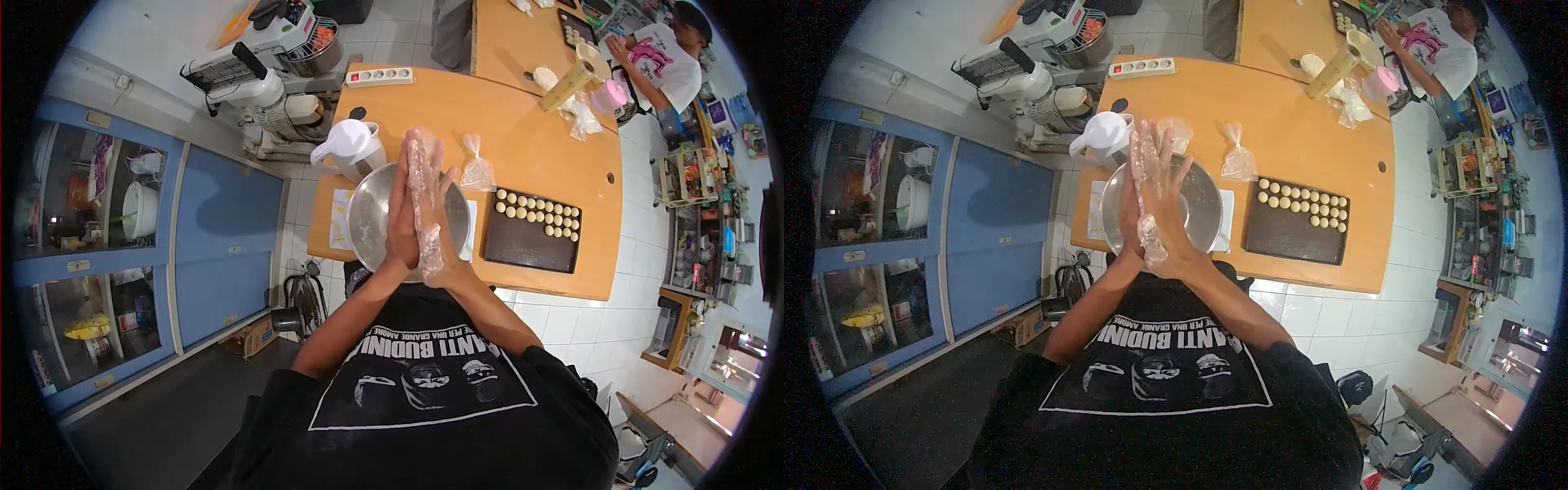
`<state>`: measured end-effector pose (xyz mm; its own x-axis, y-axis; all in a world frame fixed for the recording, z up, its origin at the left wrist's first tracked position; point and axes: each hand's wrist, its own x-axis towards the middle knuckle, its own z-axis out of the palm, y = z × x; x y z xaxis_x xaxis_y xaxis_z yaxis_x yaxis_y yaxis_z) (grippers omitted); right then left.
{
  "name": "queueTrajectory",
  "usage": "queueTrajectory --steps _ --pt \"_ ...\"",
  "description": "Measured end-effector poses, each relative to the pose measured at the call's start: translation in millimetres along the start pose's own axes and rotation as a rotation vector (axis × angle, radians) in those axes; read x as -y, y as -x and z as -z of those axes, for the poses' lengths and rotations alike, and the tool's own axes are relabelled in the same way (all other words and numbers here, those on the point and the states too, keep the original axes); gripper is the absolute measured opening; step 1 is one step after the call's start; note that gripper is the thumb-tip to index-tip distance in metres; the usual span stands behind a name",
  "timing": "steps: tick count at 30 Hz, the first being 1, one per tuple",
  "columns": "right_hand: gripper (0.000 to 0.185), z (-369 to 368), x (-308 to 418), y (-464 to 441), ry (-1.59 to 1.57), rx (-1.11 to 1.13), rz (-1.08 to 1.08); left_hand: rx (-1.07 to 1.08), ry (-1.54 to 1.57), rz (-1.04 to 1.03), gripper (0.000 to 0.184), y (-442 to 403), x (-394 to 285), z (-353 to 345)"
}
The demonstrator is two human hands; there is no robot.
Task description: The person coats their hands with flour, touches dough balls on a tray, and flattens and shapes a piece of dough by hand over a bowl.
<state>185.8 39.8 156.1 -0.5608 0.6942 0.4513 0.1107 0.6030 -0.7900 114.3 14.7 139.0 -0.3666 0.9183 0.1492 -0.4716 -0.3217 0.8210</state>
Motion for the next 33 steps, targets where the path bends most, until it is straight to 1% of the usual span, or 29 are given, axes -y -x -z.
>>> queueTrajectory --steps 1,3,4,6,7,8,9,11,13,15,17,18,19,21,22,24,26,27,29,32,33 --pt "0.079 0 -1 0 -0.055 0.006 0.02 0.055 -0.1 -0.05 0.064 -1 7 5" --pt "0.078 1 -5 -1 -0.11 0.015 0.035 0.133 -0.496 -0.191 0.064 10 3 9" --pt "0.087 2 -11 -5 -0.159 0.011 0.037 0.153 -0.683 -0.275 0.064 14 -5 6" --pt "0.096 4 -13 -12 -0.21 0.008 0.041 0.148 -0.672 -0.187 0.063 12 -13 2" --pt "0.089 6 -11 -15 -0.103 -0.027 0.012 0.146 -0.67 -0.158 0.063 10 -18 -1" --pt "0.082 7 -8 -18 0.003 -0.062 -0.016 0.067 -0.308 -0.079 0.062 4 -21 -7" --pt "0.082 6 -5 -19 0.001 -0.062 -0.014 -0.009 0.053 0.001 0.061 -1 -26 -12" --pt "0.084 1 2 -16 0.166 -0.047 0.022 -0.014 0.106 0.013 0.061 -9 -41 -19" --pt "0.084 -7 -6 -1 0.198 -0.051 0.039 -0.02 0.162 0.029 0.061 -11 -42 -21" --pt "0.085 -9 -10 6 0.228 -0.056 0.065 0.064 0.218 0.046 0.063 -11 -30 -18" --pt "0.095 -7 -11 7 0.097 -0.028 -0.019 0.127 0.213 0.015 0.063 -3 -8 -3" --pt "0.095 -4 -8 5 0.097 -0.03 -0.023 0.158 0.211 -0.001 0.063 1 3 4" --pt "0.094 2 -2 -1 0.007 -0.036 -0.001 0.147 -0.208 0.01 0.061 14 0 9" --pt "0.093 6 -8 -6 -0.079 -0.046 0.019 0.14 -0.623 0.021 0.06 20 -3 7" --pt "0.092 4 -19 -8 -0.066 -0.091 0.078 0.146 -0.588 -0.053 0.059 19 -7 2" --pt "0.092 5 -20 -10 -0.052 -0.136 0.134 0.151 -0.551 -0.124 0.059 15 -17 -9" --pt "0.083 8 -12 -14 0.055 -0.077 -0.026 -0.024 -0.062 0.135 0.06 4 -25 -17" --pt "0.083 7 -10 -13 0.059 -0.081 -0.026 -0.036 0.086 0.132 0.06 -2 -30 -20" --pt "0.096 3 -4 -4 0.169 -0.018 -0.011 -0.005 0.08 0.124 0.06 -6 -27 -19" --pt "0.097 6 -6 7 0.083 -0.013 0.015 0.045 0.061 0.102 0.061 -4 -10 -9" --pt "0.097 8 -3 4 0.083 -0.013 0.015 0.063 0.008 0.093 0.062 3 10 2"
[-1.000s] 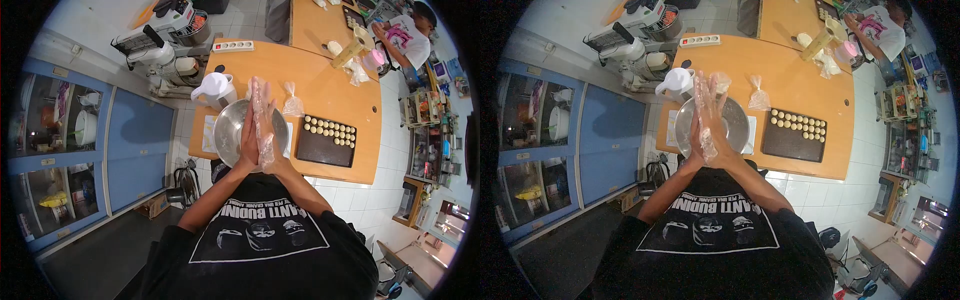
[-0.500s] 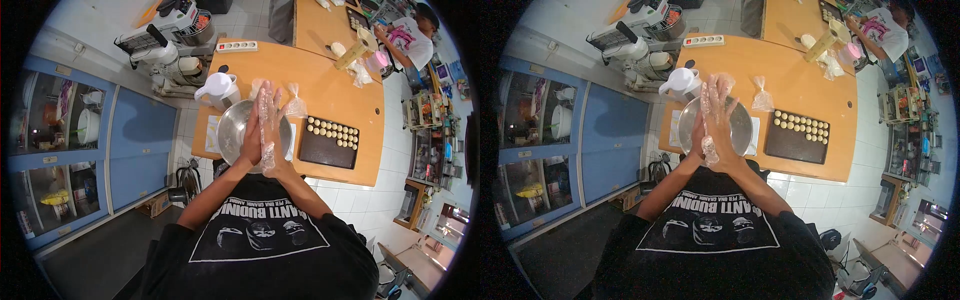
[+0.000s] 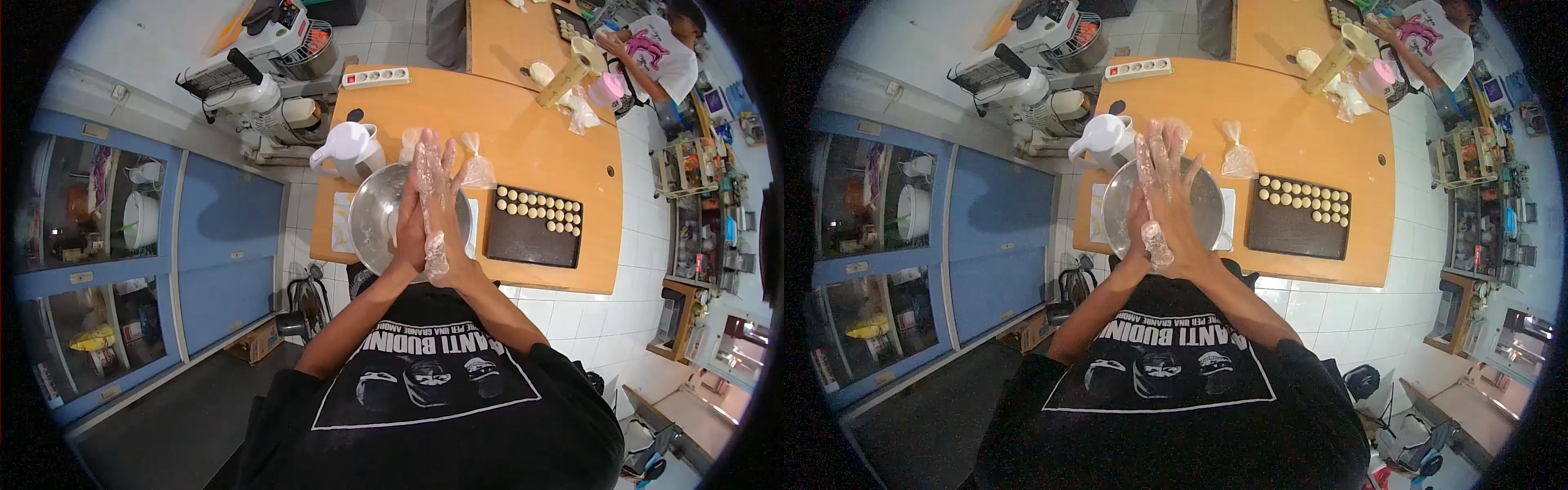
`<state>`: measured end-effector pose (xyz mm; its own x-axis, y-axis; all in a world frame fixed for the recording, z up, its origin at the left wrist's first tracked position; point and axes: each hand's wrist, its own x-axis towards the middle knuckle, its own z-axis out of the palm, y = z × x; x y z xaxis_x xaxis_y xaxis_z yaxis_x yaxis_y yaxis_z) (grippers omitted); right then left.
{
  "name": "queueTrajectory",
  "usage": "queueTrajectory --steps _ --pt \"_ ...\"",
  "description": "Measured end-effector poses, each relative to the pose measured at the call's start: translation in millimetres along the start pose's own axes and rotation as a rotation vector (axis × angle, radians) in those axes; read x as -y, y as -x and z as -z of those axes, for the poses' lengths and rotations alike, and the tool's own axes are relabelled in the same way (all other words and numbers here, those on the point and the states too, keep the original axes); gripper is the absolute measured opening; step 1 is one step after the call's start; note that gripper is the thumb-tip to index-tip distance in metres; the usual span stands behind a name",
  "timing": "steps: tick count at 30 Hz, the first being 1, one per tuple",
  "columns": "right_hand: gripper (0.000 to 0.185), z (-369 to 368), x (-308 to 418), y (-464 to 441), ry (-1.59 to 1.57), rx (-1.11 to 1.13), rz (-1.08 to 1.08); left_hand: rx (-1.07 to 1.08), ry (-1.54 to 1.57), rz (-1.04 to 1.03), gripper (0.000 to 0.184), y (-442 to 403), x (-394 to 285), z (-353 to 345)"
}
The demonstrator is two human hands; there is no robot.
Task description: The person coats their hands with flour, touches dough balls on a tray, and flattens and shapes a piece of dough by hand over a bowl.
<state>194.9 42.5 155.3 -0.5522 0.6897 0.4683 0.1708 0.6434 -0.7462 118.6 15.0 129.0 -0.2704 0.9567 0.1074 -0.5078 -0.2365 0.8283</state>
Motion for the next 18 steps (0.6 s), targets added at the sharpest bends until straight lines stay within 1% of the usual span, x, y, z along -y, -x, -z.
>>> queueTrajectory --steps 2,4,6,8,9,11,12,14,16,18 --pt "0.099 8 4 -11 -0.088 -0.006 0.005 0.029 -0.104 -0.014 0.063 10 30 13" --pt "0.095 11 -2 -16 -0.05 -0.012 0.035 0.03 -0.104 -0.019 0.063 9 13 4" --pt "0.092 11 -9 -19 -0.02 -0.015 0.069 0.003 -0.017 0.004 0.063 6 -7 -7" --pt "0.096 7 -15 -19 0.135 0.013 0.077 -0.035 0.112 0.043 0.062 0 -24 -13" --pt "0.096 3 -14 -16 0.133 0.012 0.079 -0.046 0.144 0.053 0.062 -3 -25 -13" --pt "0.097 -5 -7 -8 0.28 0.052 0.13 -0.044 0.173 0.068 0.062 -6 -22 -10" --pt "0.097 -4 -4 -7 0.28 0.051 0.128 -0.039 0.161 0.071 0.062 -5 -17 -7" --pt "0.098 0 5 -7 0.129 0.027 0.116 -0.018 0.096 0.076 0.062 1 3 4" --pt "0.097 2 4 -11 0.094 0.013 0.13 -0.007 -0.005 0.108 0.061 11 16 12" --pt "0.095 6 2 -19 0.066 -0.004 0.145 -0.009 -0.045 0.149 0.061 18 21 15"
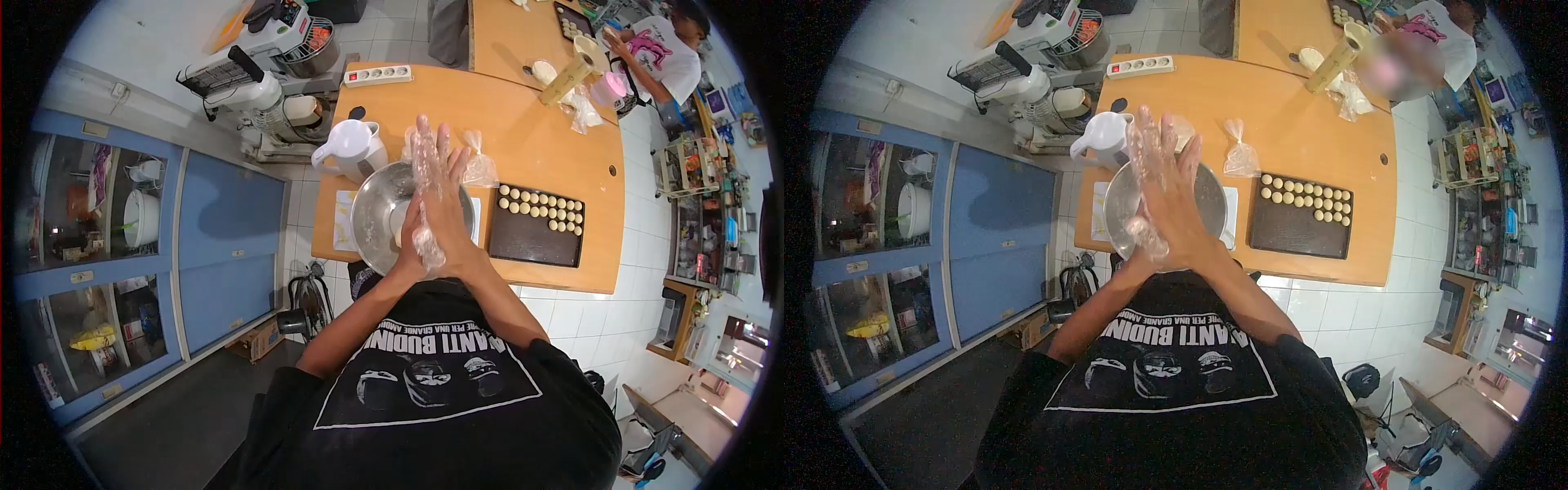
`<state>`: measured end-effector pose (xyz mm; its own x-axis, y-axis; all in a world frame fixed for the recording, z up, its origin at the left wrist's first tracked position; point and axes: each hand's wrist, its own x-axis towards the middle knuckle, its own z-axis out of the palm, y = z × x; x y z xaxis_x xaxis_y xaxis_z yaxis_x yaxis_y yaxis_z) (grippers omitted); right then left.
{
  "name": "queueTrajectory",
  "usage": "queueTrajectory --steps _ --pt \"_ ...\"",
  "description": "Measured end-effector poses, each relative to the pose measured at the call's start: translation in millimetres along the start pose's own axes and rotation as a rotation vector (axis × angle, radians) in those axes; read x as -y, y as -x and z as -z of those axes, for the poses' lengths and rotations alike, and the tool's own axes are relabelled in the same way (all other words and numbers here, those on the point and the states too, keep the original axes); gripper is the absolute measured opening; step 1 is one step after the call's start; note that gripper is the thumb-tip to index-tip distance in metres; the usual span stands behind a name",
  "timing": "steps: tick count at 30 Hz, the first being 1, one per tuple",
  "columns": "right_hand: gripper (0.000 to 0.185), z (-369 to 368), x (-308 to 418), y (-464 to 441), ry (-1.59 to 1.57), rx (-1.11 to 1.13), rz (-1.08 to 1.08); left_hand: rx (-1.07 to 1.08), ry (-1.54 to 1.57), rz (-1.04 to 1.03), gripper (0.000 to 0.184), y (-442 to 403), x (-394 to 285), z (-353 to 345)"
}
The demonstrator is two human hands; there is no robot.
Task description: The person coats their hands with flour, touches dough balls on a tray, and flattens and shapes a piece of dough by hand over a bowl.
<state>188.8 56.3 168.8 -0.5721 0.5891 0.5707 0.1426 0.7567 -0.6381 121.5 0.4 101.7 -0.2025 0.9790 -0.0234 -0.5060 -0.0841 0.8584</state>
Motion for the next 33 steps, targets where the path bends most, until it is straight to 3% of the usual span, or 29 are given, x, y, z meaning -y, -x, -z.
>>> queueTrajectory --steps 3,5,6,7,9,11,12,13,15,22,33 --pt "0.092 2 -3 -4 0.016 0.003 -0.004 -0.027 0.135 0.095 0.061 3 -7 1" --pt "0.08 -3 -7 4 -0.2 0.087 -0.241 -0.05 0.355 0.175 0.06 -2 -18 2" --pt "0.08 2 0 -1 -0.2 0.088 -0.24 -0.033 0.508 0.216 0.058 -10 -22 4" --pt "0.072 13 10 -9 -0.469 -0.02 -0.399 -0.018 0.661 0.256 0.057 -14 -28 7" --pt "0.064 22 5 -7 -0.741 -0.125 -0.556 -0.069 0.617 0.28 0.056 -8 -38 13" --pt "0.047 32 -20 10 -0.411 -0.143 -0.26 -0.03 0.764 0.19 0.054 -6 -39 16" --pt "0.046 41 -15 10 -0.437 -0.051 -0.35 -0.064 0.744 0.205 0.054 -6 -43 16" --pt "0.046 45 -13 13 -0.438 -0.048 -0.353 -0.068 0.746 0.205 0.054 -6 -45 14" --pt "0.045 48 -9 20 -0.244 0.18 -0.302 -0.062 0.635 0.127 0.057 -9 -52 7" --pt "0.049 35 -8 42 -0.176 0.242 -0.256 -0.112 0.351 0.117 0.057 -10 -50 7" --pt "0.046 27 -17 51 -0.183 0.181 -0.296 -0.072 0.351 0.203 0.058 -5 -45 12"
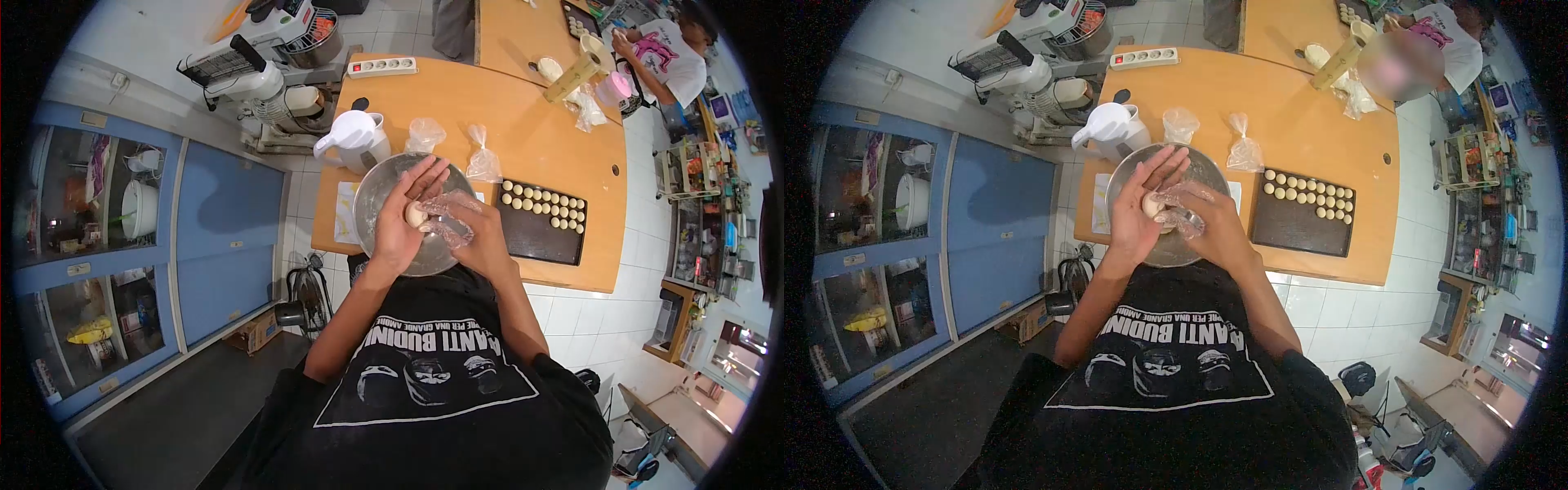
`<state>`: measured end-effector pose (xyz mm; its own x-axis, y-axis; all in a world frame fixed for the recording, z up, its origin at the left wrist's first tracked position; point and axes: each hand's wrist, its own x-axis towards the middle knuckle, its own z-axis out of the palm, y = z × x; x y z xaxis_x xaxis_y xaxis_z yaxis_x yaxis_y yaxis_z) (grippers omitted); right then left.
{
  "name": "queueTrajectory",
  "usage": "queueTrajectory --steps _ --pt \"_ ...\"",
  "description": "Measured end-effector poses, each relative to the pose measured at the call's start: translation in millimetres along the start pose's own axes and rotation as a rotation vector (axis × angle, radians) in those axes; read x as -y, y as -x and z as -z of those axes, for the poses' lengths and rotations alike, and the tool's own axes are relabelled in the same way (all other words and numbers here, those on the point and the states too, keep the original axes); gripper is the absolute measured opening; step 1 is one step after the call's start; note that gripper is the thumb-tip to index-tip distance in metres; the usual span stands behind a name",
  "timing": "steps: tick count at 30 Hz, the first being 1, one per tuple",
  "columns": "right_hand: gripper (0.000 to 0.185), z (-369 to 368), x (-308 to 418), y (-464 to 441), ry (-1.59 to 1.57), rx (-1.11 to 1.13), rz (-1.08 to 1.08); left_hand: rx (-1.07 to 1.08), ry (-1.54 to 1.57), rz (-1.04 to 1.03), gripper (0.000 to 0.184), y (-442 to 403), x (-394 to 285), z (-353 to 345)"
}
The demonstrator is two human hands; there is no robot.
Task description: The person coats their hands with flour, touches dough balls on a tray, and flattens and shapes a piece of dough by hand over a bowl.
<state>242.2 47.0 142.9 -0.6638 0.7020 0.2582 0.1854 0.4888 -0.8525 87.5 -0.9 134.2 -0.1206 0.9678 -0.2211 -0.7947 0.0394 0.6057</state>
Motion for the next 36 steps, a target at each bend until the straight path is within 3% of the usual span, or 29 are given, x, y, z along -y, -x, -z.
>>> queueTrajectory --steps 6,9,11,16,18,25,28,30,33,36 --pt "0.043 -4 -4 0 -0.016 -0.054 0.008 0.03 -0.016 0.012 0.059 2 -4 -2" --pt "0.039 -17 -9 0 -0.238 -0.115 -0.086 0.082 -0.022 -0.049 0.058 0 -7 -2" --pt "0.039 -31 -12 4 -0.641 -0.205 -0.222 0.11 -0.05 -0.099 0.058 -1 -8 -1" --pt "0.037 -36 2 4 -0.365 -0.215 -0.15 0.018 -0.018 -0.084 0.057 -5 -3 3" --pt "0.03 -35 2 2 -0.026 -0.277 0.108 -0.007 0.003 -0.093 0.057 -5 0 3" --pt "0.033 -35 2 4 -0.1 -0.255 0.044 -0.009 -0.063 -0.137 0.056 -6 -2 6" --pt "0.031 -37 -1 4 -0.238 -0.242 -0.084 -0.021 -0.128 -0.151 0.056 -1 -4 -2" --pt "0.03 -41 -2 5 -0.527 -0.237 -0.228 0.003 -0.123 -0.137 0.057 -2 -4 0" --pt "0.024 -42 -2 4 -0.584 -0.208 -0.268 0.025 -0.119 -0.107 0.058 -4 -4 4" --pt "0.029 -40 -1 3 -0.331 -0.152 -0.228 0.018 -0.041 -0.075 0.059 -7 -2 8"
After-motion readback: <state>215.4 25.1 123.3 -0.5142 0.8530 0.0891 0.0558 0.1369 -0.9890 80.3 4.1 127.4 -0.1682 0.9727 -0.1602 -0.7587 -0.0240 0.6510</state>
